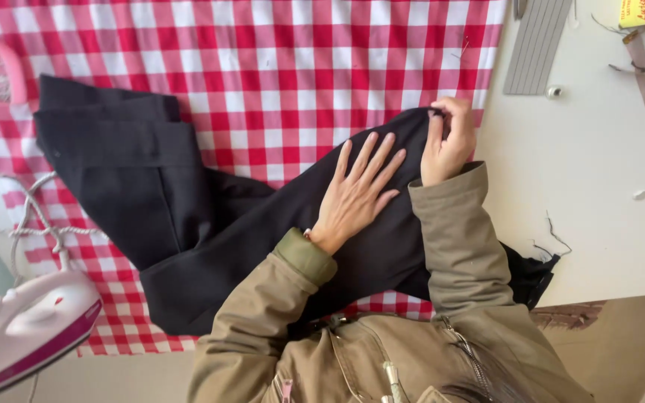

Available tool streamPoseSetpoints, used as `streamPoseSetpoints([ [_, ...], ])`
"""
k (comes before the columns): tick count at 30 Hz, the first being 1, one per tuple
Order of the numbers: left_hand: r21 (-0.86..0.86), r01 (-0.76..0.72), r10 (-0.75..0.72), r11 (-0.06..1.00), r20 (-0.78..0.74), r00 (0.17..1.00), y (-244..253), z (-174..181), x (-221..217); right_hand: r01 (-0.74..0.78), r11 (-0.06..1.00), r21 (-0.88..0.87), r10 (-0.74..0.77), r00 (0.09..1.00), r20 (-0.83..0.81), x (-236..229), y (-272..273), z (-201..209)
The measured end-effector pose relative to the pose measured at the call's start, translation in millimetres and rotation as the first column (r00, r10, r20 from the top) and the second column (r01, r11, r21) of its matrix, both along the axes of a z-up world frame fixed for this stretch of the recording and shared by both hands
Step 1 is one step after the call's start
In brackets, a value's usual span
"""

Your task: Pinning the seams and fabric of black trousers on a work table in preparation for tailoring or sewing.

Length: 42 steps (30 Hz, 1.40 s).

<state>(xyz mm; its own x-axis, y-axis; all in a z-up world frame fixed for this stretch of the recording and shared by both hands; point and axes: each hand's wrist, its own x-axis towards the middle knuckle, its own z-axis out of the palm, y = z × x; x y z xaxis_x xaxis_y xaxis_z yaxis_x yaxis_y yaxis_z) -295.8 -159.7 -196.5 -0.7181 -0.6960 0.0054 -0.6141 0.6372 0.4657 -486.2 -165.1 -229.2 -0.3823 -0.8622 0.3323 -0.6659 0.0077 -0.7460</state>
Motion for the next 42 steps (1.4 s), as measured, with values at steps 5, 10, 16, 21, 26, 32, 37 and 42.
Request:
streamPoseSetpoints([
  [5,0.122,0.014,-0.003,0.992,-0.089,0.996,-3.9,7.3,2.8,0.007,0.992,0.128,-0.003,1.0,-0.031,4.6,-3.3,15.2],
  [10,0.404,-0.092,0.239,0.91,-0.331,0.913,-52.4,9.3,2.8,0.012,0.99,0.143,-0.024,0.997,0.077,-2.4,2.6,38.9],
  [16,0.721,0.176,0.176,0.671,-0.384,0.906,-128.7,0.8,-35.4,0.039,0.994,0.102,-0.06,0.976,0.21,-6.0,6.1,37.8],
  [21,0.787,0.317,0.077,0.53,-0.416,0.906,-142.6,-14.9,-51.5,0.11,0.99,0.083,-0.123,0.977,0.174,-7.8,-5.2,33.9],
  [26,0.763,0.193,0.248,0.617,-0.422,0.872,-141.6,-20.3,-59.2,0.084,0.992,0.093,-0.099,0.979,0.18,-13.0,-6.2,31.7],
  [32,0.84,0.113,0.364,0.531,-0.347,0.864,-144.3,-14.5,-66.8,-0.062,0.967,0.248,-0.146,0.663,0.734,-36.2,8.1,13.9],
  [37,0.836,0.165,0.387,0.524,-0.406,0.828,-144.7,-19.6,-66.2,-0.057,0.93,0.362,-0.236,0.662,0.711,-31.1,-2.1,7.7],
  [42,0.856,0.195,0.375,0.478,-0.4,0.836,-137.6,-19.8,-63.6,-0.031,0.921,0.387,-0.269,0.668,0.694,-26.1,3.7,3.9],
])
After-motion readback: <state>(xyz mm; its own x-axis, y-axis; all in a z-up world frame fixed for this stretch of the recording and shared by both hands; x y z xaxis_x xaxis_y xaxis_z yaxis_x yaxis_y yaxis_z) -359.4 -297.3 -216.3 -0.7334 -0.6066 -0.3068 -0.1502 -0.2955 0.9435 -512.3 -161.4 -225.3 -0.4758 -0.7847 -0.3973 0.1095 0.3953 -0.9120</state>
